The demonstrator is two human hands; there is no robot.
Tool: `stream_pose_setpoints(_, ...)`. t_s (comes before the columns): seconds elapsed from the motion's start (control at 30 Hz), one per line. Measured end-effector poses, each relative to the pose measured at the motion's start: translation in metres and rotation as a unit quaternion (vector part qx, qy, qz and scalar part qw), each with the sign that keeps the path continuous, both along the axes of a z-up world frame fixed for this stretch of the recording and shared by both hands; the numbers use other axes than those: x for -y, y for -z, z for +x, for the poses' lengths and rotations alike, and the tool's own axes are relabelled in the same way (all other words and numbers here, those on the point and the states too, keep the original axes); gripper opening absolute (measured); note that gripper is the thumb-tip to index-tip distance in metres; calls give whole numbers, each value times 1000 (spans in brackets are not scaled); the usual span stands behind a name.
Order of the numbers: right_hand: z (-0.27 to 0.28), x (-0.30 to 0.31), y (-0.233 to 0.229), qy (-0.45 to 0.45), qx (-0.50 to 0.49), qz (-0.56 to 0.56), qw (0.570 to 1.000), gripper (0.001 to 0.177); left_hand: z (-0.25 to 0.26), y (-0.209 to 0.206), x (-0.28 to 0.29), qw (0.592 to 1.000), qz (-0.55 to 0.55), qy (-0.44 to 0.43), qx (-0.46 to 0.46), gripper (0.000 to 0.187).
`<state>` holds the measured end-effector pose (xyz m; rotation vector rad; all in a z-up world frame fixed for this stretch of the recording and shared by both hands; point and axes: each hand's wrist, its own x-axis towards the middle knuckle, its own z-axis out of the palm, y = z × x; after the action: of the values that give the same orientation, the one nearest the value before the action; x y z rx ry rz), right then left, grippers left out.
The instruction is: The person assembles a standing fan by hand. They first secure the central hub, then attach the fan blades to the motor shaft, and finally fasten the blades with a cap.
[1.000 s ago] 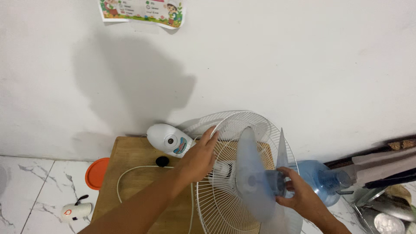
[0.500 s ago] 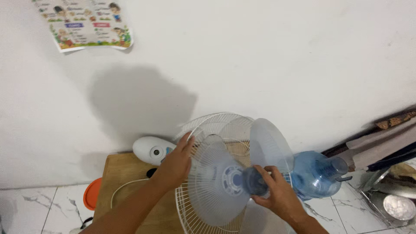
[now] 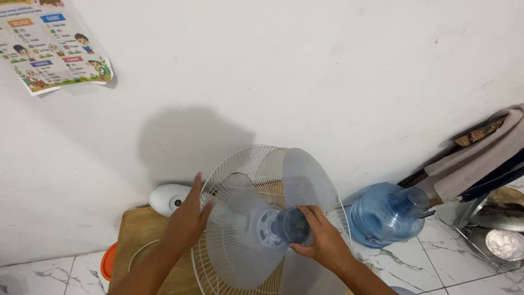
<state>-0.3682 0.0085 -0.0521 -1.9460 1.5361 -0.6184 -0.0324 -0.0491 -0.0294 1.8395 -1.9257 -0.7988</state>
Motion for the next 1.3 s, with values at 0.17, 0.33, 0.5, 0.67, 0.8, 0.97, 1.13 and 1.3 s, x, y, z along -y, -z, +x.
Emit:
stream_pose_setpoints(0.17, -8, 11, 6, -6, -9, 78, 997, 101, 8, 11, -15, 998, 42, -39, 22, 80)
stream_pose_setpoints(0.33, -16, 13, 8, -33, 16, 139, 990, 103, 13, 24, -28, 999, 33, -18, 3, 83)
stream_pose_setpoints(0.5, -9, 11, 12, -27, -14, 111, 993, 101, 10, 13, -28, 982, 177, -62, 1, 86)
stream_pose_setpoints(0.67, -10, 16, 12, -27, -1, 87, 996, 100, -4, -2, -27, 985, 161, -62, 28, 89)
stream_pose_setpoints(0.8, -6, 22, 8, -57, -41, 75, 995, 102, -7, -5, -29, 989, 128, -67, 31, 89)
stream_pose_setpoints(0.97, 1, 22, 3, -82, -98, 73, 989, 104, -6, -2, -28, 990, 112, -76, 32, 89)
stream_pose_setpoints(1.13, -3, 19, 4, -103, -85, 48, 990, 101, -4, -1, -29, 991, 103, -81, 38, 88)
stream_pose_setpoints(1.3, 0, 22, 3, -162, -120, 25, 979, 103, -5, 0, -27, 991, 101, -84, 41, 88)
